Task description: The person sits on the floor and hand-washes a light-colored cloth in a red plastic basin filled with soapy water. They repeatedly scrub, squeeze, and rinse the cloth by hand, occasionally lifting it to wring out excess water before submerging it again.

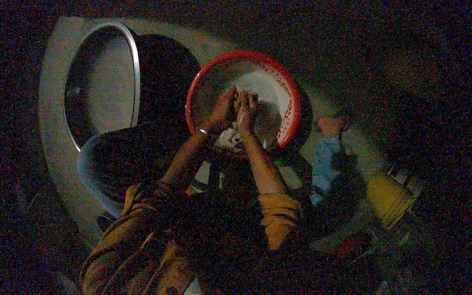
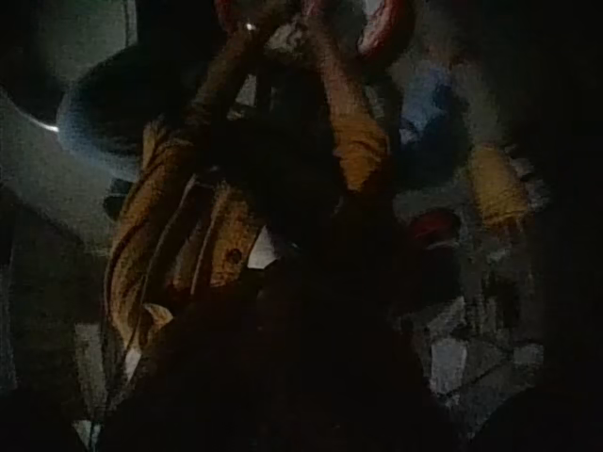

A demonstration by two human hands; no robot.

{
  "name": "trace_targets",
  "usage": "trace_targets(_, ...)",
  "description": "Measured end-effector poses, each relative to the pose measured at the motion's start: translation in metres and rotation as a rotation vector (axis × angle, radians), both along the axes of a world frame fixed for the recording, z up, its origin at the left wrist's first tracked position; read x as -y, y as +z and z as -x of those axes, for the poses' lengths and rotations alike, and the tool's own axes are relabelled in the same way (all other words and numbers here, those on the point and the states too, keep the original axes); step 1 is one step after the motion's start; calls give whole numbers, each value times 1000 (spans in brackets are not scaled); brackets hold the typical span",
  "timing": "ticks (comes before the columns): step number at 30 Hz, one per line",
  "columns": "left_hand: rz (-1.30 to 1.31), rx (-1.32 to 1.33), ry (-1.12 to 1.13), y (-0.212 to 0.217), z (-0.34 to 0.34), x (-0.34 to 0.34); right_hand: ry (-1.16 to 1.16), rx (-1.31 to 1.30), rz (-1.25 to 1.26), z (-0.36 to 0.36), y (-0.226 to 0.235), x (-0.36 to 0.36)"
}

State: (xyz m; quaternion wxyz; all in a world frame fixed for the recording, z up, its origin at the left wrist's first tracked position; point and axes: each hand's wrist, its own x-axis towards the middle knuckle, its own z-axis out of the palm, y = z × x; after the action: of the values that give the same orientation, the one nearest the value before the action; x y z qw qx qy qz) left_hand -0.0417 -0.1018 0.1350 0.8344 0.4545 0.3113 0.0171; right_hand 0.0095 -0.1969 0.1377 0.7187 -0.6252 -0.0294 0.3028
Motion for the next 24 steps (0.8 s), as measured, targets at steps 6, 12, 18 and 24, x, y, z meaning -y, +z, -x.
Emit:
trace_targets(6,320,-24,-31,-38,5,9,1,287,85,21,29,-13)
trace_targets(12,104,0,-163,-17,1,18,-3,0,-72,10,22,-6)
trace_targets(18,158,-195,244,56,-12,7,64,161,89,28,55,-8)
trace_targets(24,120,-140,70,77,-21,23,-178,-55,-72,-8,52,-3)
